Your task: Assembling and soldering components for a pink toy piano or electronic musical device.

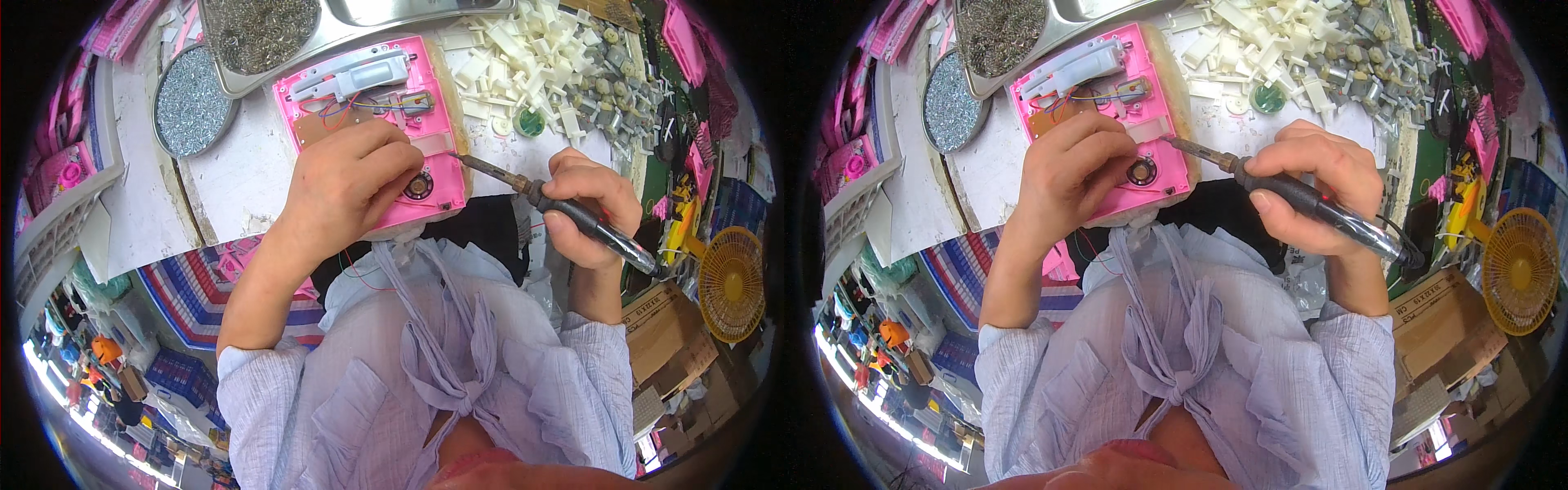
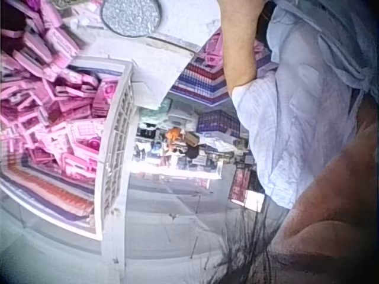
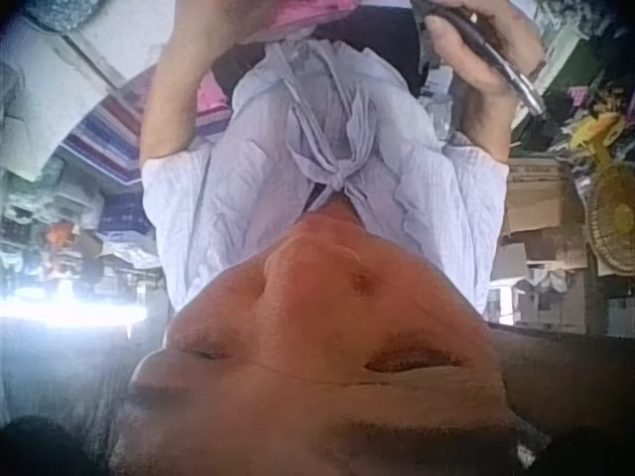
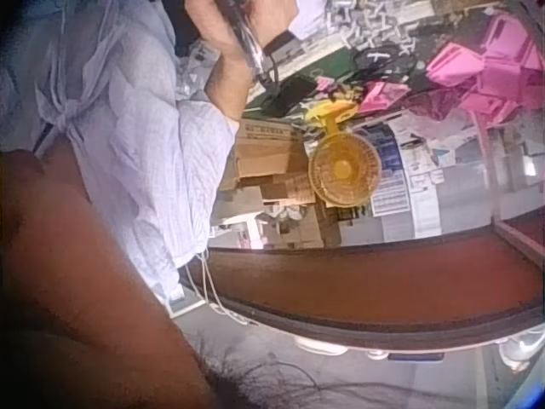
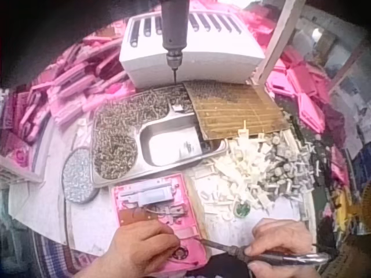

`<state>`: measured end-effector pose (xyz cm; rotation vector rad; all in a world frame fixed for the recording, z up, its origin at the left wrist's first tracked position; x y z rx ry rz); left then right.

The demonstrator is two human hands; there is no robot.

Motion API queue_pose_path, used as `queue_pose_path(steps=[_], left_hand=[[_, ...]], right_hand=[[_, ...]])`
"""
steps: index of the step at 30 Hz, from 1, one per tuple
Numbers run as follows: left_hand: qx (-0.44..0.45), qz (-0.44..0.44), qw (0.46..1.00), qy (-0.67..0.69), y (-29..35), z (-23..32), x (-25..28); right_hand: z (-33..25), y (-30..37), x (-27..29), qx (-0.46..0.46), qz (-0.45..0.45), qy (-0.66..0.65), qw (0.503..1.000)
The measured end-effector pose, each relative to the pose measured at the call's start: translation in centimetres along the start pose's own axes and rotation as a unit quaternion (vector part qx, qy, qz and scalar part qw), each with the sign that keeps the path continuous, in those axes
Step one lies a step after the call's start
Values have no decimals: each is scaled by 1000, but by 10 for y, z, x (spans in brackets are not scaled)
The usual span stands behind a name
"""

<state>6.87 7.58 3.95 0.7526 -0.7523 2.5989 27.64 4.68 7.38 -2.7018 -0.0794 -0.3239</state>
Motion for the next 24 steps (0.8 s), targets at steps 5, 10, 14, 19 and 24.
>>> queue_pose_path(steps=[5, 10, 14, 19, 24], left_hand=[[-19, -11, 1000, -11, -1, 4, 0], [-27, -36, 997, -58, 0, 5, 0], [-23, -54, 996, -73, -1, 8, -2], [-11, -70, 994, -79, -1, 8, -5], [-22, -77, 993, -81, -2, 9, -7]], right_hand=[[2, 0, -1, -5, -8, -11, 1000], [2, 0, -2, -6, -12, -6, 1000], [1, 0, -6, 1, -19, 0, 1000], [2, -1, -10, 4, -25, 10, 1000], [1, -1, -12, 2, -28, 17, 999]])
Point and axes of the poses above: each hand's wrist, its own y-axis away from the middle knuckle, its own x-axis out of the back of the hand, z = x × y, the point moved 9 cm from there along -y, towards the middle knuckle, and after that the axes turned 13 degrees about z, right-handed, at the moved point
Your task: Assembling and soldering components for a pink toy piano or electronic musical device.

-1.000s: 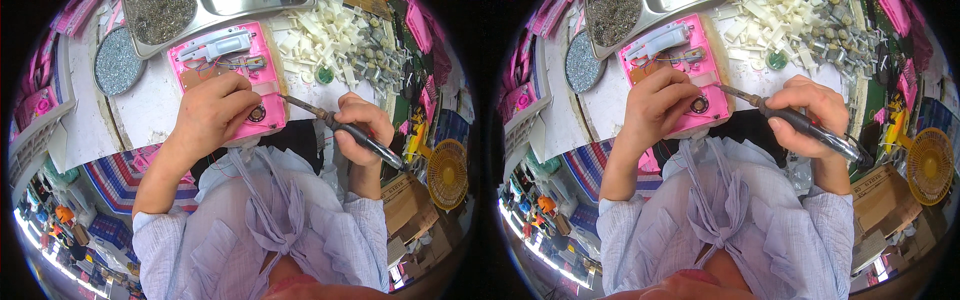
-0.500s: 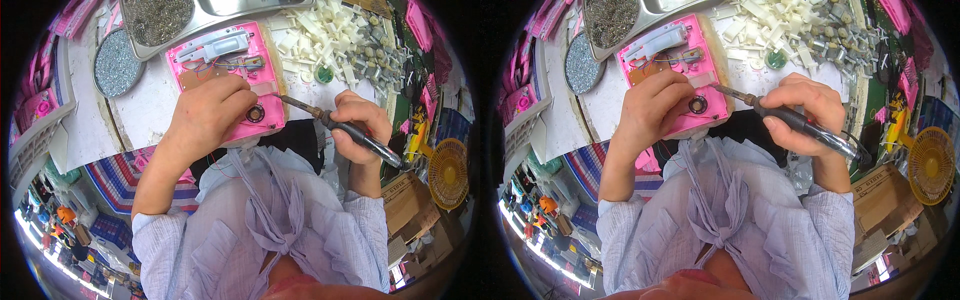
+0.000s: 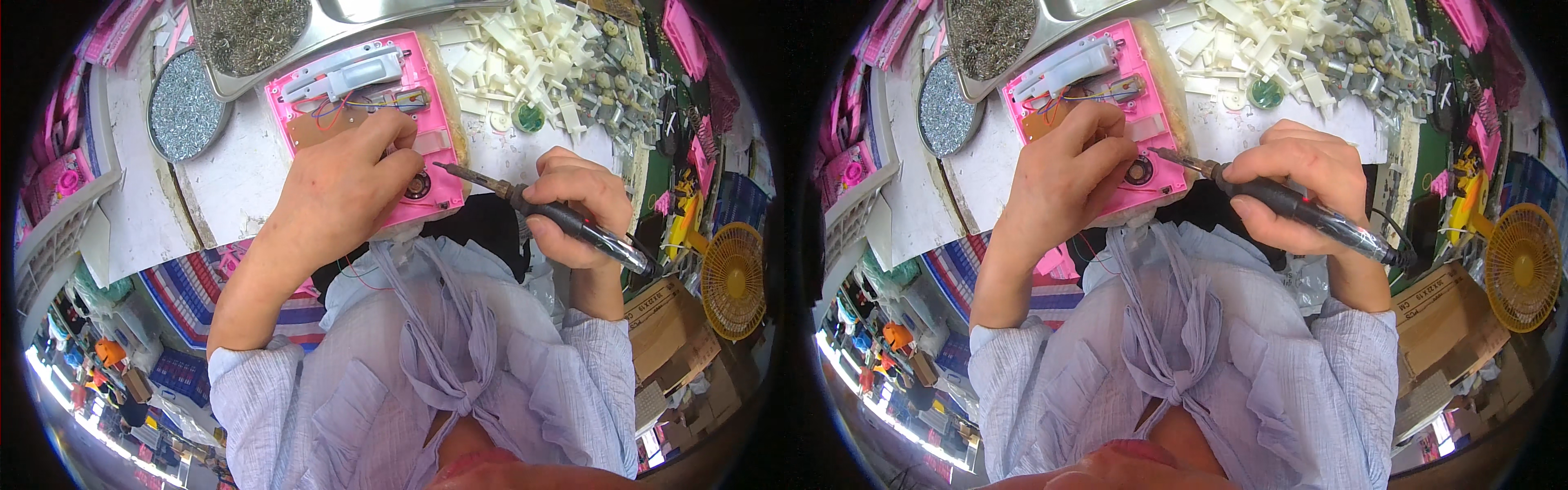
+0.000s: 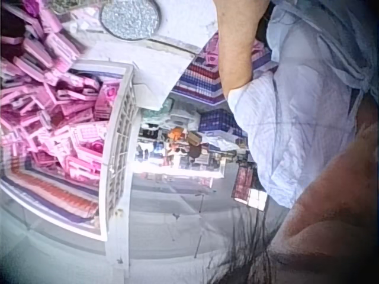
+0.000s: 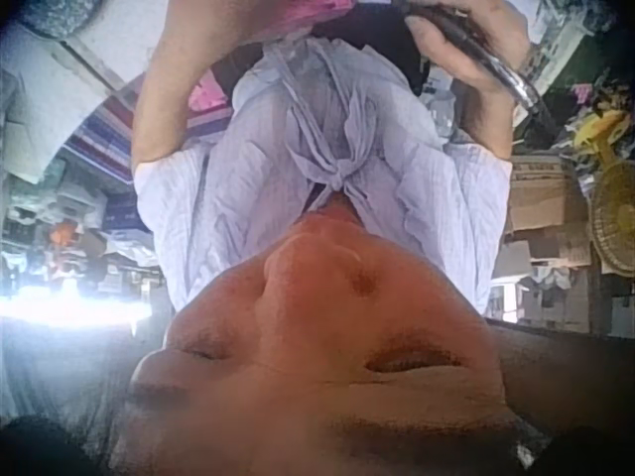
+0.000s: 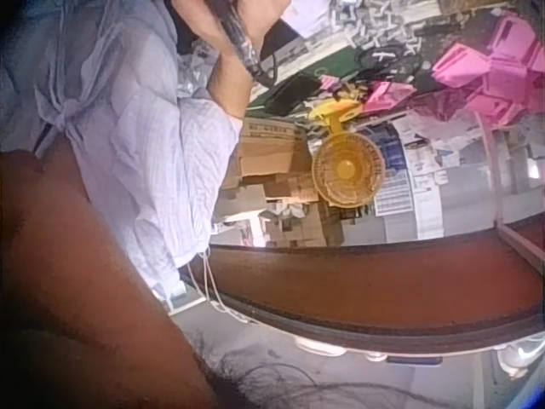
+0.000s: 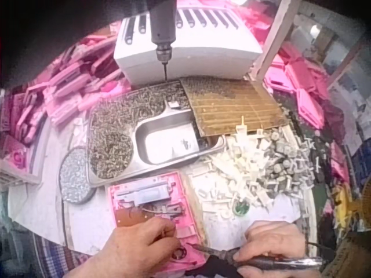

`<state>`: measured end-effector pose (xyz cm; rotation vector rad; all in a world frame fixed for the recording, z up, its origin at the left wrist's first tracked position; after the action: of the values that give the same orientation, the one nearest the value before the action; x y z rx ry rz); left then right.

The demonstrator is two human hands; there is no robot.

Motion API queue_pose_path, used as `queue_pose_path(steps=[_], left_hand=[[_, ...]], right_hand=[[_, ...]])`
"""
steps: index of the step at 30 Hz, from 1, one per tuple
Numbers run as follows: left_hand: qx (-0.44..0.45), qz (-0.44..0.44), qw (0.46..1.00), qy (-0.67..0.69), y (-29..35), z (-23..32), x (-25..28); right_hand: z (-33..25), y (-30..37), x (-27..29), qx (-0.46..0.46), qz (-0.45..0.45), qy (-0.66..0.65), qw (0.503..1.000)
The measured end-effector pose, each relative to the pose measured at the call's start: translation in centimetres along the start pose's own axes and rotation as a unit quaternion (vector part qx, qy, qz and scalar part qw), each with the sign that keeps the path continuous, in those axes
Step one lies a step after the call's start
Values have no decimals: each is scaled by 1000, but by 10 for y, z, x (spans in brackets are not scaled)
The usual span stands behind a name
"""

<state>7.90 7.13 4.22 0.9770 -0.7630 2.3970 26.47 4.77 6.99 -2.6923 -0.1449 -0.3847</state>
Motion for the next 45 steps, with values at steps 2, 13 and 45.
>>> queue_pose_path(steps=[2, 13, 45], left_hand=[[0, -1, 1000, 0, -1, 0, -1], [9, -10, 1000, -5, 0, -2, -2], [0, -16, 1000, -15, -4, 0, -2]], right_hand=[[-2, -1, -2, 4, -6, 9, 1000], [-1, -2, -15, -5, -46, 10, 999], [10, 1, -10, -173, -37, 43, 983]])
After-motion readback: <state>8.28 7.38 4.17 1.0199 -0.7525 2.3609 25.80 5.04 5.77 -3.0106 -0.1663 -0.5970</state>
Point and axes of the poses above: each hand's wrist, its own y-axis away from the middle knuckle, its own x-axis out of the back of the hand, z = x × y, the point moved 9 cm from there along -y, towards the middle knuckle, and after that the axes turned 13 degrees about z, right-handed, at the moved point
